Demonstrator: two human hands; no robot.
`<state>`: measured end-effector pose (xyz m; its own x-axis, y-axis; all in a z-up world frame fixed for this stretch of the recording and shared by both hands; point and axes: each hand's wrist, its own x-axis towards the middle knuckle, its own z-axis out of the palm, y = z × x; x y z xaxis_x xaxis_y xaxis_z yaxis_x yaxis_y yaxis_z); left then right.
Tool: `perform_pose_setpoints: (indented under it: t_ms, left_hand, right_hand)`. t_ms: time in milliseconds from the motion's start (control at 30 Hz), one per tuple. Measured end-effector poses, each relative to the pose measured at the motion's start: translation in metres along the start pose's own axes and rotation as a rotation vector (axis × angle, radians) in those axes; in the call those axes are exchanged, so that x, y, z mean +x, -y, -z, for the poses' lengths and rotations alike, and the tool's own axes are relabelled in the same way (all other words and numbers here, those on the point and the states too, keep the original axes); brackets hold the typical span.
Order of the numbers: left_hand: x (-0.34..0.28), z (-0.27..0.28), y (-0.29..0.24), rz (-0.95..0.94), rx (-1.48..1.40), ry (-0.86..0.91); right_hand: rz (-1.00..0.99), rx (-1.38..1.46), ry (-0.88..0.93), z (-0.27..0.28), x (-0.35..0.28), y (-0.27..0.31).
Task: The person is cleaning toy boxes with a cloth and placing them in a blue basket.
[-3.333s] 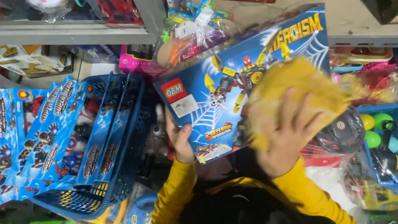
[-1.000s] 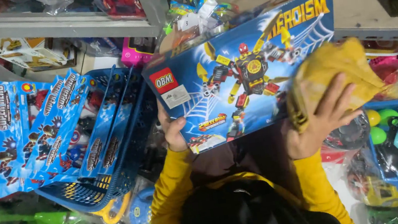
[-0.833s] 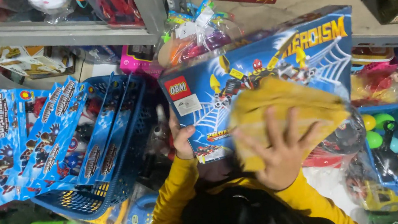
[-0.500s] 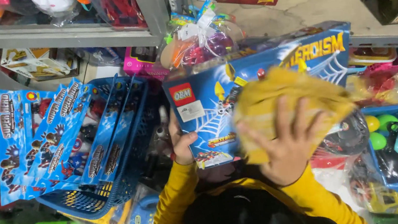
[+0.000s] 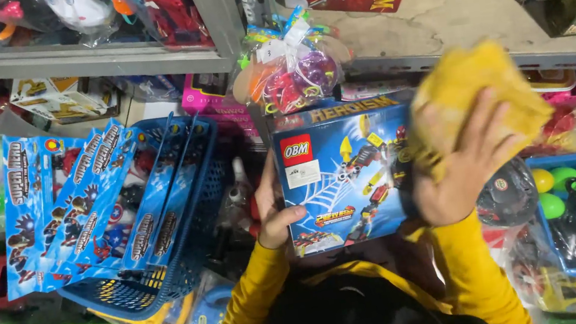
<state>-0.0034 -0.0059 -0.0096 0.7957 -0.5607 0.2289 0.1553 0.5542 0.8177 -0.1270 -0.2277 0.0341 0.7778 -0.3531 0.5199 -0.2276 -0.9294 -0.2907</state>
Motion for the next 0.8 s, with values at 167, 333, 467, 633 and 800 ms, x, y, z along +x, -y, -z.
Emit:
perform_pose_setpoints:
  t_ms: [167, 333, 467, 633, 800]
  left_hand:
    - [0.007, -0.005, 0.015, 0.021, 0.028, 0.078]
    - [0.003, 0.009, 0.045, 0.016, 0.061, 0.133]
    - [0.008, -0.012, 0.025, 0.095, 0.042, 0.193]
    - [0.0, 0.028, 0.057, 0.023, 0.101, 0.142]
    - [0.016, 0.002, -0.005, 0.02, -0.014, -0.002]
  right_hand:
    - [0.148, 0.018, -0.069, 0.01, 0.013, 0.049]
    - [0.384, -0.001, 0.042, 0.01, 0.025, 0.058]
    - [-0.042, 0.099, -0.046, 0.02, 0.037, 0.067]
    - [0.239, -0.004, 0.019, 0.011, 0.027, 0.042]
    - [-0.053, 0.025, -0.003, 0.009, 0.014, 0.01]
